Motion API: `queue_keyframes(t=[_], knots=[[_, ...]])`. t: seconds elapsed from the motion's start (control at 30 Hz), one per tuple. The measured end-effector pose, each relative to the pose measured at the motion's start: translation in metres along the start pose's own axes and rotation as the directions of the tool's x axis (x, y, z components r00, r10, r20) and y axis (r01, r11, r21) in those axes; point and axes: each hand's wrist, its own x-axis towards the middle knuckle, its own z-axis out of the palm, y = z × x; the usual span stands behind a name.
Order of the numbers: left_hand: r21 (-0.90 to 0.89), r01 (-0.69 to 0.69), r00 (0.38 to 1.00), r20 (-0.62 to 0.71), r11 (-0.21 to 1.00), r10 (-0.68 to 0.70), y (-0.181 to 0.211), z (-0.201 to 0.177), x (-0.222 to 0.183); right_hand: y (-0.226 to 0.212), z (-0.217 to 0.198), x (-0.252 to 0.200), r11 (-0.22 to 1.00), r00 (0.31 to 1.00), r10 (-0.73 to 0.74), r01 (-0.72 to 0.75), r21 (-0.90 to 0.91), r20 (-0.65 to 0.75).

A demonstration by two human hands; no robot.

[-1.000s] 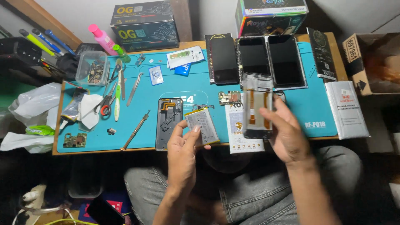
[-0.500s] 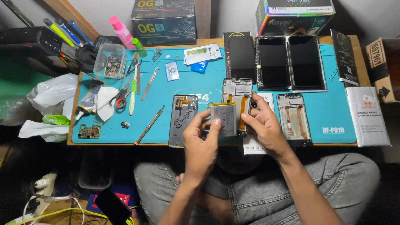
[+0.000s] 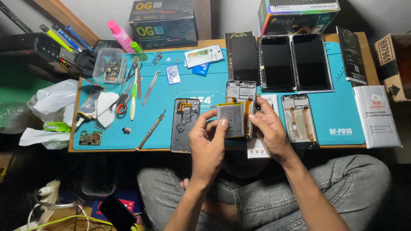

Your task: Assembling internal components of a mobile phone including the battery and motherboard into the chassis.

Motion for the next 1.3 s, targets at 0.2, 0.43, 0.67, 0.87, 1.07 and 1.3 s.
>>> queue_keyframes(t=[0.2,0.43,0.67,0.87,1.07,1.3], knots=[[0.055,-0.034,0.999,0.04,0.998,0.032,0.004,-0.002,0.001,-0.008,0.008,-0.001,0.999,0.999,-0.005,0.006,-0.046,0.038],[0.106,-0.028,0.999,0.041,0.994,0.024,0.008,0.005,0.0,0.015,-0.017,0.001,0.995,0.997,0.01,-0.003,-0.096,0.075],[0.26,-0.215,0.971,-0.045,0.941,0.234,0.007,0.016,-0.005,-0.003,-0.001,-0.002,0.985,0.997,-0.006,0.019,-0.169,0.074],[0.449,-0.393,0.876,-0.084,0.802,0.476,-0.006,0.019,-0.002,-0.013,0.008,-0.003,0.967,0.998,-0.026,0.039,-0.251,0.056],[0.333,-0.311,0.932,-0.077,0.89,0.355,-0.006,0.014,0.001,-0.018,0.015,-0.005,0.98,1.0,-0.012,0.01,-0.197,-0.009],[0.094,-0.111,0.993,0.048,0.989,0.107,-0.03,0.009,0.017,-0.016,0.013,-0.002,0.99,0.997,0.022,-0.032,-0.134,-0.074]])
